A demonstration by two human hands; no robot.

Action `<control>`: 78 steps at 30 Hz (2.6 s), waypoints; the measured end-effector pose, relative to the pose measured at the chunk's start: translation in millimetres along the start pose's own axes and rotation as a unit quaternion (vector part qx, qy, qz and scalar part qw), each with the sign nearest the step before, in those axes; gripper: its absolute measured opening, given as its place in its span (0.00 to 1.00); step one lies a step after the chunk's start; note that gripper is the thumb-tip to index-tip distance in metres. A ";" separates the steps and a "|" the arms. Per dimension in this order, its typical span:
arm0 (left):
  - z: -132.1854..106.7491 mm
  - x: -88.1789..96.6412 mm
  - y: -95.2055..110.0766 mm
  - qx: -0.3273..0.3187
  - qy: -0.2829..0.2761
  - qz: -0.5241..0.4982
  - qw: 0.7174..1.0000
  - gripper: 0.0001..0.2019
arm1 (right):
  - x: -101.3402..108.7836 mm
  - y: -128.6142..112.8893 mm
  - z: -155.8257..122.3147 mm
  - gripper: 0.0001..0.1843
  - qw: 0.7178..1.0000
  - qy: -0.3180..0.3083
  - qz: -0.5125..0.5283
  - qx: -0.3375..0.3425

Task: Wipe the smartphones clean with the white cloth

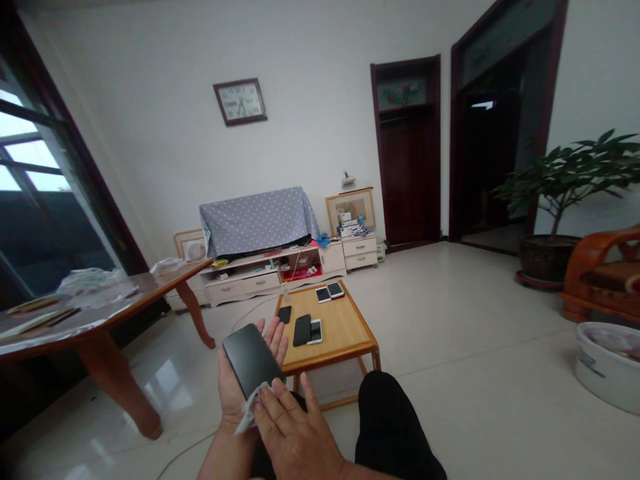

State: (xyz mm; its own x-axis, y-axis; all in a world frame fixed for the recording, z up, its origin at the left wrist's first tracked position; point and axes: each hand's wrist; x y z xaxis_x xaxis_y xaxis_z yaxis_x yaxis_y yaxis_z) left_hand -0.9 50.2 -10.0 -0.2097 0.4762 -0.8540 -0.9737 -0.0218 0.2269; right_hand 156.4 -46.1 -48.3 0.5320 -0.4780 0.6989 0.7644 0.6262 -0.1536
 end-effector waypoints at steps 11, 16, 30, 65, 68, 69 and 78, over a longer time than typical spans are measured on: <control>2.0 -7.2 -9.7 0.006 0.002 0.006 1.000 0.43 | -0.7 6.5 -0.5 0.42 1.000 0.021 -0.002 0.000; 2.5 -12.1 -12.5 0.016 -0.012 0.001 1.000 0.44 | 10.0 9.8 4.5 0.44 0.997 0.007 -0.014 -0.074; 4.1 -20.6 -17.2 0.030 -0.031 0.030 0.999 0.45 | -0.5 5.1 10.6 0.26 0.995 0.083 -0.050 -0.039; -9.8 -23.0 -28.4 0.043 -0.002 0.067 0.997 0.45 | 15.4 -1.3 26.4 0.27 0.997 0.022 0.021 -0.073; -12.3 -24.0 -29.1 0.047 0.000 0.079 0.996 0.43 | 24.4 1.4 27.7 0.37 0.993 -0.009 0.046 -0.107; -13.5 -25.1 -29.3 0.047 0.001 0.083 0.995 0.42 | 27.1 2.2 28.5 0.41 0.991 -0.017 0.052 -0.121; -13.9 -20.3 -29.6 0.079 -0.043 0.037 0.995 0.42 | 26.7 0.1 35.1 0.36 0.994 -0.014 0.054 -0.099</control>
State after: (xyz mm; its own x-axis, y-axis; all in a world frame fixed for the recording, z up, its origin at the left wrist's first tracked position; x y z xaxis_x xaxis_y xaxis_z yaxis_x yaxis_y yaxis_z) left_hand 30.8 28.9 -5.9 -0.2662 0.5513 -0.7907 -0.9280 0.0755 0.3650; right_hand 157.9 -37.2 -5.2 0.6070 -0.3952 0.6895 0.7612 0.5384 -0.3615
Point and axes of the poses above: each hand's wrist, its own z-axis towards the middle knuckle, its own x-axis out of the back of the hand, y = z × x, and after that the axes turned 15 degrees about -x, right-handed
